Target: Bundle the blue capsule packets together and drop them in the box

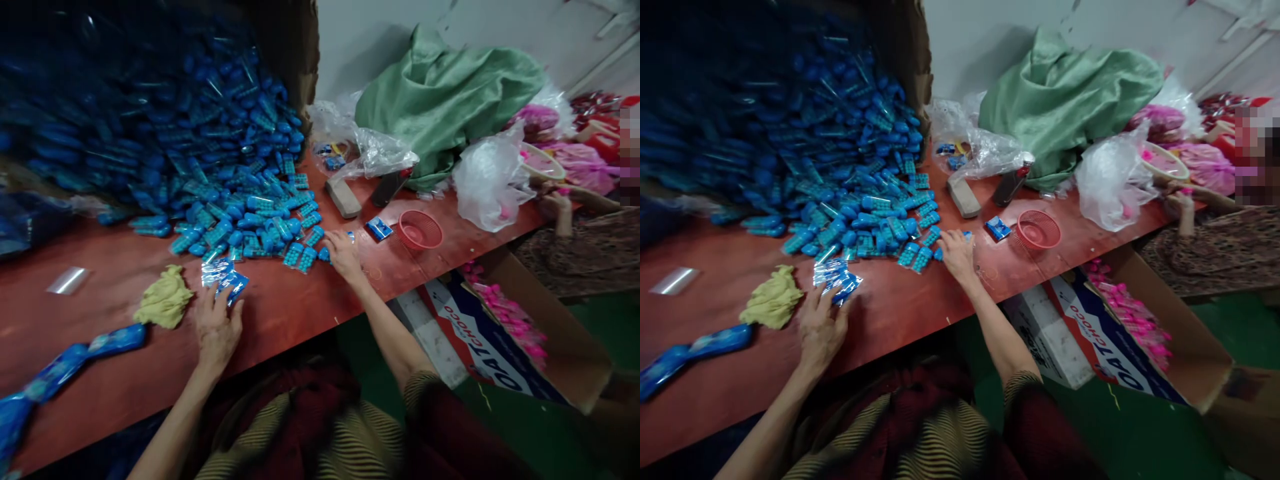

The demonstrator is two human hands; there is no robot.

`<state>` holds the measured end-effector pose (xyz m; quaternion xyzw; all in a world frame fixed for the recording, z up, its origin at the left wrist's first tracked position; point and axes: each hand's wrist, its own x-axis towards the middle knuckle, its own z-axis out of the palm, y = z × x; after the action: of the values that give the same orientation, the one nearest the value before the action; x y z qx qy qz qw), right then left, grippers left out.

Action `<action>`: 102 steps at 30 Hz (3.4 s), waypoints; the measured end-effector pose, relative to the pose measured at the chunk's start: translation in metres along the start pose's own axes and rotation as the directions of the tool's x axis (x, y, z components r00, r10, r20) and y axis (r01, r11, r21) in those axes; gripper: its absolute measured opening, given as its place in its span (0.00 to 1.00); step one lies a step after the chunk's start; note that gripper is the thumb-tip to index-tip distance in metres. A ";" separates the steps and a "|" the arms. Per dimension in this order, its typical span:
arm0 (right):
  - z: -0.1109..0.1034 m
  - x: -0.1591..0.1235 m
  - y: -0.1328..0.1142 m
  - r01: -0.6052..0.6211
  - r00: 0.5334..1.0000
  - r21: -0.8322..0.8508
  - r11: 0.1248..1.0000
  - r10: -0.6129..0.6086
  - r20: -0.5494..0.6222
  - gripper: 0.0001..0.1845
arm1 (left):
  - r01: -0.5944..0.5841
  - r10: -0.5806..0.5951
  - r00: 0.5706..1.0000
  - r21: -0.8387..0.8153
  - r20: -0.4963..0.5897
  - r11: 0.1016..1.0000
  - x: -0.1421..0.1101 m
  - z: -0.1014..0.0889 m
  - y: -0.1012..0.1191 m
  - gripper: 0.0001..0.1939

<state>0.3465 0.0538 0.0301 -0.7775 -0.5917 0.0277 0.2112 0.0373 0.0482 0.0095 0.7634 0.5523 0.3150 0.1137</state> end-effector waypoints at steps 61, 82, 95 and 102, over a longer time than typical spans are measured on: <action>0.054 -0.074 -0.176 0.429 0.899 0.177 0.886 -0.438 0.012 0.15 | 0.545 -0.590 0.729 -0.815 0.345 0.196 -0.018 -0.028 0.006 0.26; 0.064 -0.037 -0.187 0.052 0.908 0.592 0.804 -0.285 0.307 0.11 | 0.511 -0.599 0.673 -0.858 0.435 -0.048 0.005 -0.013 -0.011 0.20; 0.053 -0.027 -0.187 0.342 0.894 0.100 0.934 -0.356 0.273 0.19 | 0.573 -0.642 0.619 -0.819 0.452 -0.023 -0.005 -0.027 -0.012 0.17; 0.044 -0.047 -0.174 -0.020 0.877 0.700 0.714 -0.323 0.356 0.18 | 0.491 -0.551 0.789 -0.820 0.274 0.295 0.007 -0.031 -0.009 0.11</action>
<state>0.1619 0.0598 0.0432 -0.5622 -0.6349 0.4064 0.3400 0.0128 0.0520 0.0316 0.3691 0.5379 0.5144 0.5566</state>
